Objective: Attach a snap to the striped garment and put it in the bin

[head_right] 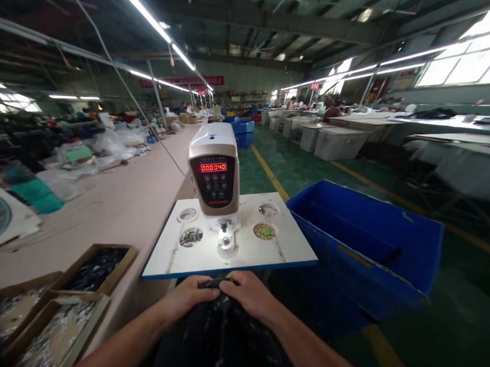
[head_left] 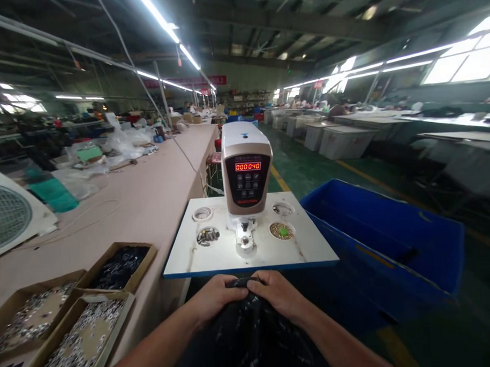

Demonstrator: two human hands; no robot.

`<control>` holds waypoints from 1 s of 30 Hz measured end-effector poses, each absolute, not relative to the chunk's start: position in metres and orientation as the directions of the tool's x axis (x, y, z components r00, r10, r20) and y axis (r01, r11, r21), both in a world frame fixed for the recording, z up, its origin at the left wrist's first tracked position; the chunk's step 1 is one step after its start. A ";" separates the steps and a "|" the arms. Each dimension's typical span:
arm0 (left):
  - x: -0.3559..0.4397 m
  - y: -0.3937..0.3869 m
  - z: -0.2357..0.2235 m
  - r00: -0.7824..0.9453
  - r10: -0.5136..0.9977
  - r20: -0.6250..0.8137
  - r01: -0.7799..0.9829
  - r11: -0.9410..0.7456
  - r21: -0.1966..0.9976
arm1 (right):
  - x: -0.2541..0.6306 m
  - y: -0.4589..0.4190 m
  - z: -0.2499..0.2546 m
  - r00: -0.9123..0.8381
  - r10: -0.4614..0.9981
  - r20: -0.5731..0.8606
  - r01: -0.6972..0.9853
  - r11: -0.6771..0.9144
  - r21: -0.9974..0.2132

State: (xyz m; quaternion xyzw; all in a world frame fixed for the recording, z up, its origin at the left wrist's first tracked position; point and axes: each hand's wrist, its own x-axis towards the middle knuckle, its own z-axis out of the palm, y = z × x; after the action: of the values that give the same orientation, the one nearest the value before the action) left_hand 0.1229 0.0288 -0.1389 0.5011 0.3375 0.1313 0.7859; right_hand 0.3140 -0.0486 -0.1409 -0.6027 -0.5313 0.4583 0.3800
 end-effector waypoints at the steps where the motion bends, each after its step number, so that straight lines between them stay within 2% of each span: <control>1: 0.130 0.039 -0.136 0.737 0.549 -0.394 0.147 0.440 0.886 | 0.321 -0.039 -0.139 0.023 0.992 -0.127 0.327 -0.128 -0.936; 7: 0.162 0.100 -0.124 0.732 0.599 -0.324 0.232 0.227 0.946 | 0.353 0.022 -0.129 0.077 0.997 0.031 0.532 -0.015 -0.847; 14: 0.185 0.145 -0.125 0.719 0.644 -0.261 0.329 0.014 0.944 | 0.371 0.059 -0.133 0.126 0.988 0.091 0.544 0.008 -0.839; 30: 0.197 0.166 -0.138 0.688 0.669 -0.281 0.345 0.039 0.938 | 0.375 0.078 -0.144 0.225 0.971 0.078 0.555 -0.062 -0.829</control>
State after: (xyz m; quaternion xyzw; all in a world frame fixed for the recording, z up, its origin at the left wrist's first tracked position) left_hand 0.1972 0.1662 -0.1378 0.6806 0.3724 0.1310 0.6172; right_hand 0.3755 0.0785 -0.1438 -0.6782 -0.5627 0.2665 0.3903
